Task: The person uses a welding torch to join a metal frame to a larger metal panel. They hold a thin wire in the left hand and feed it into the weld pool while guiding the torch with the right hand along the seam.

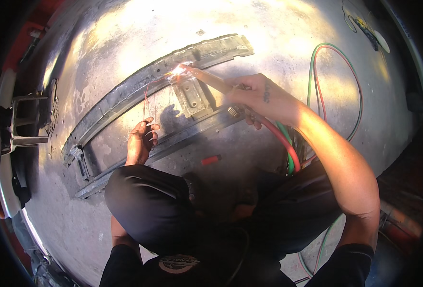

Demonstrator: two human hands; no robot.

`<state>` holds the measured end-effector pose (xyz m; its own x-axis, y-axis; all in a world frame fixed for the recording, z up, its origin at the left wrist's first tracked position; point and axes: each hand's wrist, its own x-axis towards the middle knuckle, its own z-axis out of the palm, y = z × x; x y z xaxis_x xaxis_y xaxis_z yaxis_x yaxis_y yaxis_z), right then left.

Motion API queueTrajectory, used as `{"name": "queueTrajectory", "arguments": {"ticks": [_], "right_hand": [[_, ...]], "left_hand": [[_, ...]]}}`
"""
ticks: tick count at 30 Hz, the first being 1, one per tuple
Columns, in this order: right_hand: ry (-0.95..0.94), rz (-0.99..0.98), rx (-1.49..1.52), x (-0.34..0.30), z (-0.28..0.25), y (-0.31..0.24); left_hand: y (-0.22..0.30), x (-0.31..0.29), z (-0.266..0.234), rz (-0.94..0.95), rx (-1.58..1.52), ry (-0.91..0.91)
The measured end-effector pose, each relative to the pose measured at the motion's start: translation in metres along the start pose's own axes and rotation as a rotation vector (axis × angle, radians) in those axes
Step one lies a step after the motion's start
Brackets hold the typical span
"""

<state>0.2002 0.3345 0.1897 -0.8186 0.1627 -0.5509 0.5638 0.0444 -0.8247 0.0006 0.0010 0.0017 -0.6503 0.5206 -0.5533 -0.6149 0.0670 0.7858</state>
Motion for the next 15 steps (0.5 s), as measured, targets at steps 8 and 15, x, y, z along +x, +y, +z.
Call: {"name": "queueTrajectory", "arguments": {"ticks": [8, 15], "right_hand": [[0.012, -0.007, -0.002, 0.0001, -0.0009, 0.0032], [0.058, -0.012, -0.004, -0.0034, 0.0024, 0.0002]], "left_hand": [[-0.0001, 0.0025, 0.0022, 0.0, 0.003, -0.005], [-0.0028, 0.0028, 0.0, 0.002, 0.002, -0.005]]}}
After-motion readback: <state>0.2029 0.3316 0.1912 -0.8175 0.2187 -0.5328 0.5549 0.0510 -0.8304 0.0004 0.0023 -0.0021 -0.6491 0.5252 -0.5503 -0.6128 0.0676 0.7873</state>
